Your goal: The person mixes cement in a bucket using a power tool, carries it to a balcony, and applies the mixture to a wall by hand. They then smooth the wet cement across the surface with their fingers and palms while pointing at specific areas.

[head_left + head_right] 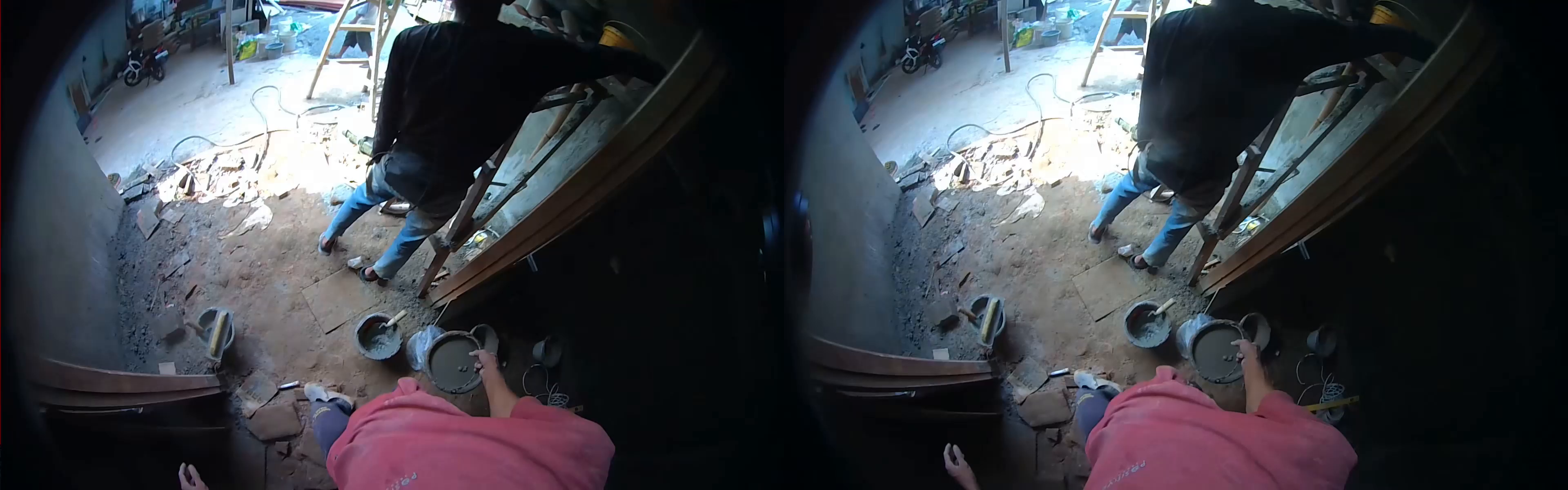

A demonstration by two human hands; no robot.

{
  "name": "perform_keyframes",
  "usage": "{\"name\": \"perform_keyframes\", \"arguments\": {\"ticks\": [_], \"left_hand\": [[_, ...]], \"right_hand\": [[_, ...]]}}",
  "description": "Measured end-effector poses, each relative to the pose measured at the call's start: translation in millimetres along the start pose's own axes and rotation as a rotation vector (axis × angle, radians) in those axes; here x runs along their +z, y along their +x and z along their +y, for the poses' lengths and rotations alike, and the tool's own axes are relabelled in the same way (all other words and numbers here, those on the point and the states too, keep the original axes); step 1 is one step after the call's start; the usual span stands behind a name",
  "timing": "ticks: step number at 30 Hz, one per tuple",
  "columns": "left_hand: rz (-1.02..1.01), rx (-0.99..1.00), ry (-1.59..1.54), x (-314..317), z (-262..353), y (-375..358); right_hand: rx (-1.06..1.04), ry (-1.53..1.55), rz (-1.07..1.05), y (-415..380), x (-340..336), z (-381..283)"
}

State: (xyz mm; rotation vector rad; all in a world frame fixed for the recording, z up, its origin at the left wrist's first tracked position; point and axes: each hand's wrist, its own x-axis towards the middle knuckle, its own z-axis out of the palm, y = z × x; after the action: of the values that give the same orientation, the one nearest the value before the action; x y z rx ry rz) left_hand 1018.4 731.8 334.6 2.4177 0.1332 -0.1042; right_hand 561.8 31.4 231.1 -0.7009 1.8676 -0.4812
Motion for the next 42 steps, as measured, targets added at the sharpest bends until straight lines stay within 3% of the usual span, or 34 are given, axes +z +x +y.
{"name": "perform_keyframes", "arguments": {"ticks": [1, 4, 6, 8, 14, 20, 23, 27, 35, 39, 42], "left_hand": [[0.036, 0.057, -0.171, 4.4, -41.1, 32.3], [-0.098, 0.129, -0.099, -8.0, 77.7, 94.5], [-0.115, 0.211, -0.062, 12.8, 120.5, 150.0], [-0.182, 0.179, -0.176, 54.1, 125.2, 217.2], [-0.28, 0.316, -0.105, 130.1, 202.4, 357.8], [-0.135, 0.345, -0.148, 126.8, 232.3, 520.2], [-0.108, 0.291, -0.234, 117.8, 232.0, 582.4], [-0.069, 0.204, -0.277, 126.4, 241.4, 651.3], [-0.095, 0.127, -0.356, 167.2, 293.5, 839.8], [-0.058, 0.139, -0.34, 138.9, 292.1, 951.0], [0.047, -0.014, -0.334, 79.8, 253.9, 1042.1]], "right_hand": [[0.007, 0.027, 0.023, -1.2, 8.6, 7.1], [0.009, 0.1, -0.01, -34.7, 34.6, 12.1], [0.12, 0.098, -0.077, -43.1, 53.8, 21.2], [0.156, 0.092, -0.061, -56.7, 80.6, 28.3], [0.304, 0.213, -0.046, -89.1, 168.7, 49.5], [0.388, 0.235, -0.027, -88.5, 279.2, 63.1], [0.195, 0.238, -0.065, -114.3, 336.2, 68.0], [0.424, 0.401, 0.059, -92.2, 409.3, 77.3], [0.316, 0.429, 0.058, -147.3, 563.7, -0.3], [0.29, 0.43, 0.114, -177.5, 631.7, -41.9], [0.291, 0.38, 0.012, -183.8, 677.6, -81.1]]}}
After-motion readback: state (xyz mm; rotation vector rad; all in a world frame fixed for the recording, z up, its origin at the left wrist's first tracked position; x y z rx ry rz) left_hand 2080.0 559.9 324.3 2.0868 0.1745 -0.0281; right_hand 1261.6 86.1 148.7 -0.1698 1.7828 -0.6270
